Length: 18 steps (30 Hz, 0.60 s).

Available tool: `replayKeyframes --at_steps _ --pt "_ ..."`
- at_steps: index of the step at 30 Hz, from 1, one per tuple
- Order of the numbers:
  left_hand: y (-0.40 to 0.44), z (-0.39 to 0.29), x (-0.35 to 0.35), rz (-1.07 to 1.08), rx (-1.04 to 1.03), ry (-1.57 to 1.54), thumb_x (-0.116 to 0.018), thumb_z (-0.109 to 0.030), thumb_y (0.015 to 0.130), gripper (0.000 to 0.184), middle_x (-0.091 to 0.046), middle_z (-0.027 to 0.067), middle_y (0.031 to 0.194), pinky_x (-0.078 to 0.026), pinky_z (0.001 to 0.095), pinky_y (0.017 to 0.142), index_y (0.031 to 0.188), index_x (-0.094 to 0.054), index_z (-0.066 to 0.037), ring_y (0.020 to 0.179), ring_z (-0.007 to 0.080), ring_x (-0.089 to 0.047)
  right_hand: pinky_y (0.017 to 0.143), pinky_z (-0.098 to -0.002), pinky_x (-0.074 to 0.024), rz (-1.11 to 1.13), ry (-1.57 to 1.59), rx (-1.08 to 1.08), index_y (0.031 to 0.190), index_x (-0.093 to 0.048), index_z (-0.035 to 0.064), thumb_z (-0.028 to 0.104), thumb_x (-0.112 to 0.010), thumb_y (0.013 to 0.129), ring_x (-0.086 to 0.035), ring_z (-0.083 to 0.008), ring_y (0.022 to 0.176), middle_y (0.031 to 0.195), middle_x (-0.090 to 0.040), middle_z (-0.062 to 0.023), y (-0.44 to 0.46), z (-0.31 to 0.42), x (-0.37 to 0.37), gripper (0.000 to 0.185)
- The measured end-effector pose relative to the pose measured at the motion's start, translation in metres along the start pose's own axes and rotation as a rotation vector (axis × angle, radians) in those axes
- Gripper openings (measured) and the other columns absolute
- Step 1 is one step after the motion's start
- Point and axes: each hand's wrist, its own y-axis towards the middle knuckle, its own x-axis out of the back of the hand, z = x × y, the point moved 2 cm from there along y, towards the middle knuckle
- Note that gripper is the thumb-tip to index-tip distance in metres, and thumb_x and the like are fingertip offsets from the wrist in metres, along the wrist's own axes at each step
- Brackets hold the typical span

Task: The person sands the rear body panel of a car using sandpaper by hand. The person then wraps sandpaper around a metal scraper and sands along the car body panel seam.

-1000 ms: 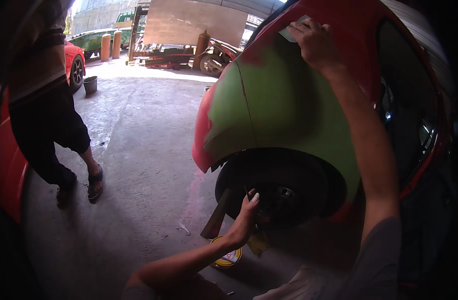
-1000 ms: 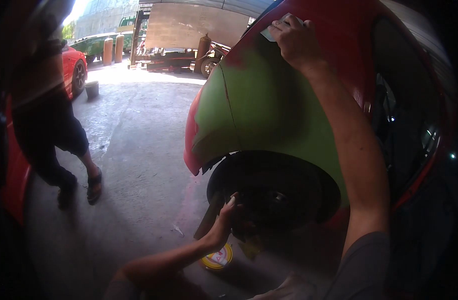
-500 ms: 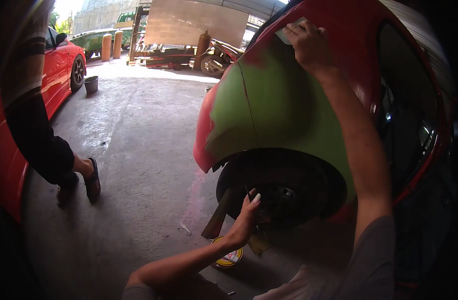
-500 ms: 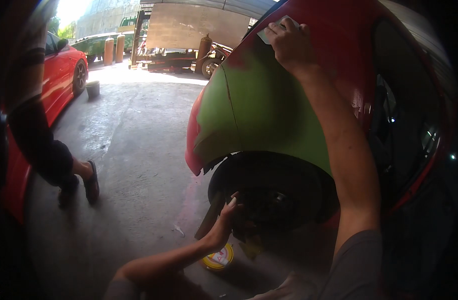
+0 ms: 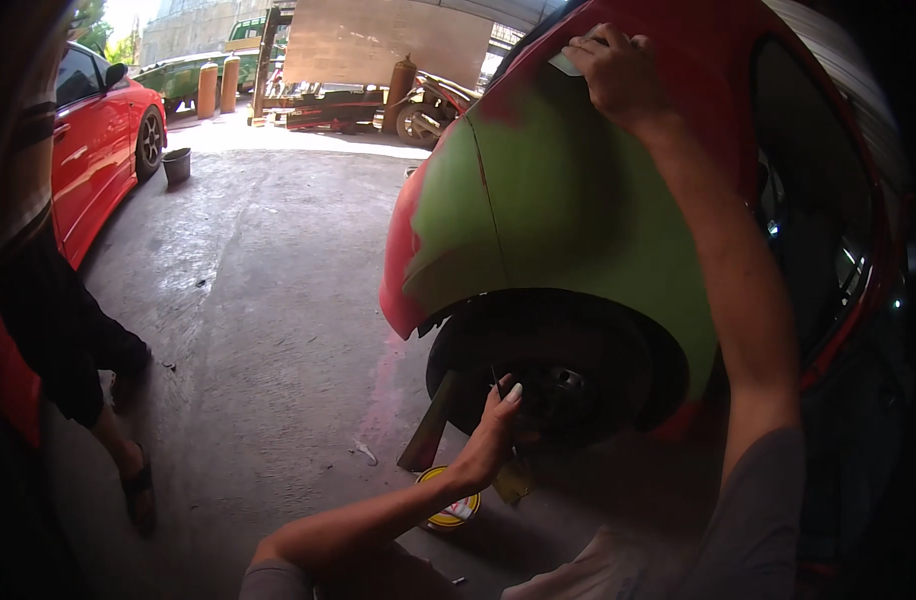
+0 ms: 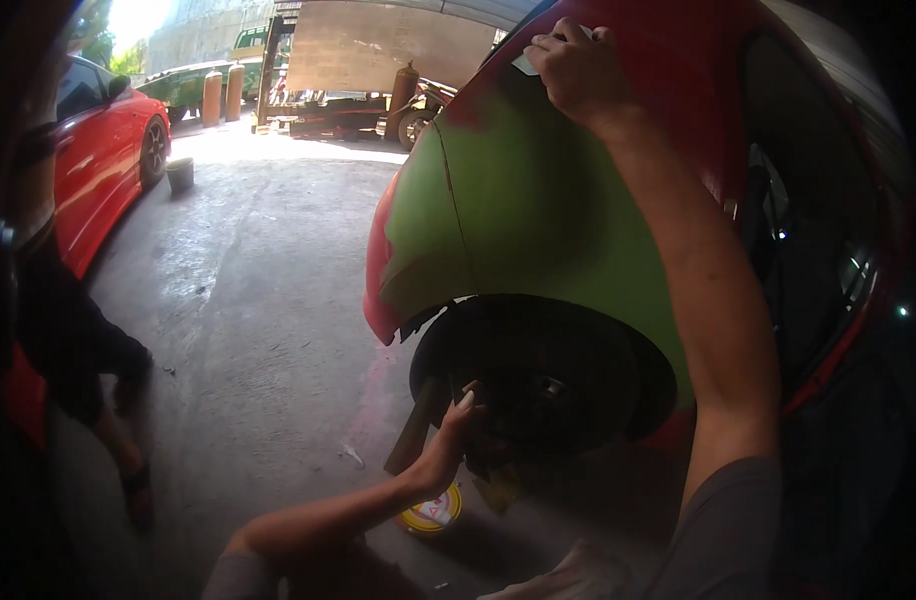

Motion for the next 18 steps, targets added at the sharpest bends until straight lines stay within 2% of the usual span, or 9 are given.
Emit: replayKeyframes --at_steps 6,10,18 --pt "-0.006 0.007 -0.015 0.018 0.073 -0.027 -0.045 -0.074 0.102 0.101 -0.035 0.018 0.167 -0.047 0.0464 0.109 0.173 -0.006 -0.014 0.127 0.0358 -0.062 0.106 -0.0496 -0.0439 -0.042 0.081 0.014 0.131 -0.075 0.0138 0.005 -0.061 0.096 -0.056 -0.0203 0.133 0.141 -0.072 0.002 -0.015 -0.009 -0.005 0.039" --pt "-0.008 -0.003 -0.014 0.016 0.071 0.015 -0.047 -0.077 0.1 0.104 -0.031 0.0173 0.169 -0.046 0.05 0.11 0.173 -0.005 -0.016 0.128 0.0374 -0.061 0.107 -0.0493 -0.0431 0.029 0.054 -0.028 0.134 -0.074 0.0143 0.006 -0.06 0.097 -0.055 -0.0209 0.134 0.143 -0.071 0.0018 -0.009 -0.003 -0.002 0.04" --pt "-0.002 0.009 -0.004 -0.014 0.109 -0.012 -0.049 -0.08 0.097 0.105 -0.026 0.0153 0.171 -0.041 0.0579 0.112 0.174 -0.003 -0.023 0.131 0.0381 -0.058 0.106 -0.0474 -0.0433 -0.012 0.077 -0.013 0.134 -0.074 0.0132 0.007 -0.059 0.098 -0.056 -0.022 0.134 0.143 -0.072 0.0023 -0.007 0.001 -0.008 0.04"
